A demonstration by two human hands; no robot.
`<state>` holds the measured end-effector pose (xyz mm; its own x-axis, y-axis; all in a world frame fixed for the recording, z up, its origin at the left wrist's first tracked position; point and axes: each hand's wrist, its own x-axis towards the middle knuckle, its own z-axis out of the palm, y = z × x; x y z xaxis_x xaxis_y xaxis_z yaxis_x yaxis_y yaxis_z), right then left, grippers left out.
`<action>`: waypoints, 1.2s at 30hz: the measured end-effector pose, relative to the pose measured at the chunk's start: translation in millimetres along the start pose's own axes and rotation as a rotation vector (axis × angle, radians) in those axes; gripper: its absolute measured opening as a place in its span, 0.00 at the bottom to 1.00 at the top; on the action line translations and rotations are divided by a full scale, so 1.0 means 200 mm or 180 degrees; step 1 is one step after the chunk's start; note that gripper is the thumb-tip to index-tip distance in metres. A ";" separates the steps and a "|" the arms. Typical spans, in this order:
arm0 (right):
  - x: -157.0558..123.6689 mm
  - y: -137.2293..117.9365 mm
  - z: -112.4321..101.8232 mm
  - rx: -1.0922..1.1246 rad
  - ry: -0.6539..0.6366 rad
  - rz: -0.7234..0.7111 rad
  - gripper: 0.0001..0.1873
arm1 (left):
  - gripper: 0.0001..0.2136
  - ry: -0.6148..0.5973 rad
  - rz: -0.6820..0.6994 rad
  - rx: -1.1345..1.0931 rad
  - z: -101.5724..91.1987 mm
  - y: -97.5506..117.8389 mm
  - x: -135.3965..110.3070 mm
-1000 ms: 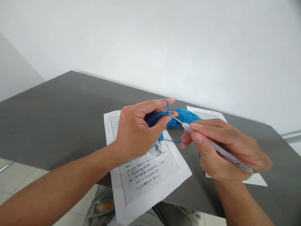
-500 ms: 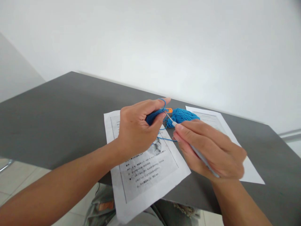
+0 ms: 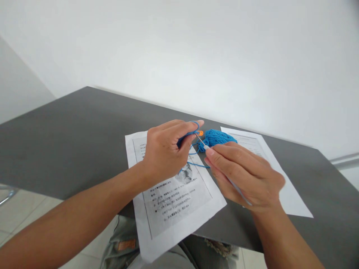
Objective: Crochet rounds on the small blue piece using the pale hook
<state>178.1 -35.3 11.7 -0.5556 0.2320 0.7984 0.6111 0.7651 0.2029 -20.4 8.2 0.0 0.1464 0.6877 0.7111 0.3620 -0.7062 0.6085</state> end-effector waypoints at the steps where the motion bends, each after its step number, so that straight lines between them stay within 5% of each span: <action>1: 0.00 -0.01 0.01 -0.0003 0.0071 0.0022 0.11 | 0.12 0.0022 -0.0031 -0.0006 0.00 0.00 0.00; 4: -0.01 -0.04 0.05 0.0247 0.0365 0.0429 0.13 | 0.10 0.0142 -0.0154 -0.0011 0.00 0.00 0.00; 9: -0.03 -0.11 0.13 0.1378 0.1034 0.1738 0.17 | 0.08 0.0263 -0.0394 0.0005 0.00 0.00 0.00; 16: -0.03 -0.07 0.13 0.0680 0.0679 0.0992 0.26 | 0.10 0.0015 -0.0230 -0.0337 0.02 0.03 -0.01; 23: -0.06 -0.09 0.13 0.1343 0.0994 0.1461 0.28 | 0.14 0.0085 -0.0993 -0.1709 0.02 0.04 -0.02; 36: -0.05 -0.10 0.15 0.2420 0.1342 0.1977 0.16 | 0.14 -0.0065 -0.1314 -0.2782 0.03 0.04 -0.03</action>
<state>154.2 -34.3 -17.0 0.0609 0.5949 0.8015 0.1270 0.7918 -0.5974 -12.7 -0.3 -1.3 0.1801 0.9067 0.3813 -0.4231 -0.2786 0.8622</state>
